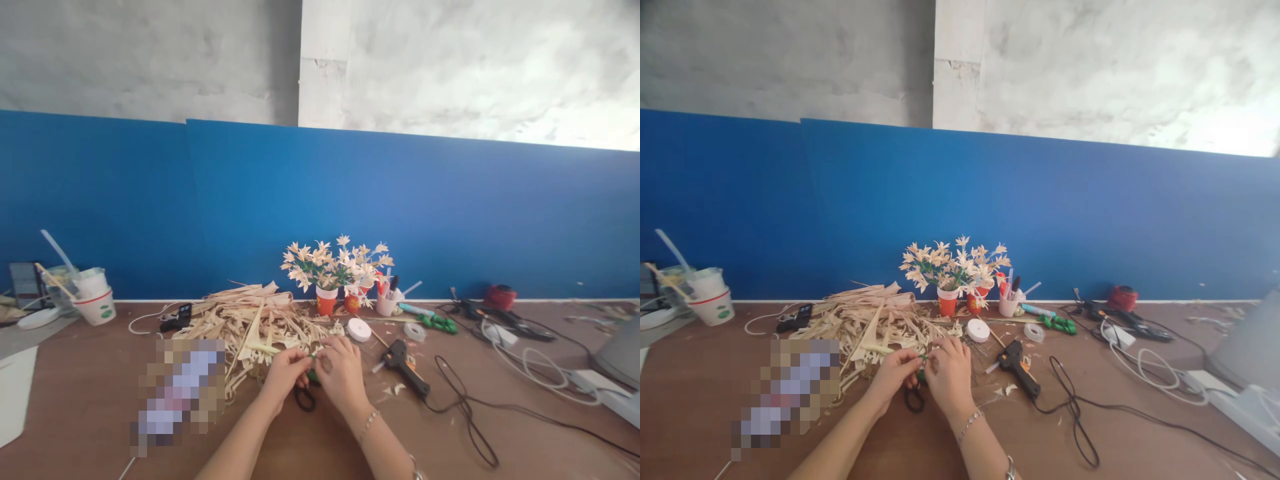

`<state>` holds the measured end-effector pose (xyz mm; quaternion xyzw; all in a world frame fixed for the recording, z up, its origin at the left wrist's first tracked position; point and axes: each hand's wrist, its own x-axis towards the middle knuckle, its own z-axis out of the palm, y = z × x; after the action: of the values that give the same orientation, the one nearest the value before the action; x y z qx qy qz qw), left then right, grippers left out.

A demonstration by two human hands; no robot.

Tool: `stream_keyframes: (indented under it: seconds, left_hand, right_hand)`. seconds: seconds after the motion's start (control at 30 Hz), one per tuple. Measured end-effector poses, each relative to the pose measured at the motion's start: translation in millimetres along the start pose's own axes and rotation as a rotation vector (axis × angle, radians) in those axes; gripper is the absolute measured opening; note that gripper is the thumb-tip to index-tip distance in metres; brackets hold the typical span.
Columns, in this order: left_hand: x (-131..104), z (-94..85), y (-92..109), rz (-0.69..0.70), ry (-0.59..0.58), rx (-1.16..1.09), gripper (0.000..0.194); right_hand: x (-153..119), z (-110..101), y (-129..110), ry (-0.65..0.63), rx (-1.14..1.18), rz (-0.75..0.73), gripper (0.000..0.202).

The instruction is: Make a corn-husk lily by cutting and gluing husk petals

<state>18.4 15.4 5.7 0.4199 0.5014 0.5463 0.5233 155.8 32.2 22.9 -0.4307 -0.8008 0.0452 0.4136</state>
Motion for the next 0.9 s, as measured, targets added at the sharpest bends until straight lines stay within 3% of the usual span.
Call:
stream_keyframes:
  seconds: [0.23, 0.43, 0.57, 0.67, 0.9]
  left_hand:
    - [0, -3.4, 2, 0.034, -0.036, 0.055, 0.027]
    - [-2, -8.2, 5, 0.018, -0.123, 0.068, 0.027]
    - [-4, -8.5, 7, 0.005, -0.151, 0.056, 0.029]
    - [-4, -8.3, 8, -0.002, -0.173, 0.005, 0.03]
    - [-6, -6.5, 9, 0.051, -0.169, -0.042, 0.028]
  right_hand:
    - [2, 5, 7, -0.091, 0.272, 0.16, 0.011]
    - [8, -3, 15, -0.424, 0.799, 0.436, 0.012]
    - [8, -9, 13, -0.551, 1.081, 0.594, 0.007]
    - [7, -11, 10, -0.565, 1.173, 0.625, 0.01]
    - [9, -10, 6, -0.448, 1.131, 0.559, 0.017]
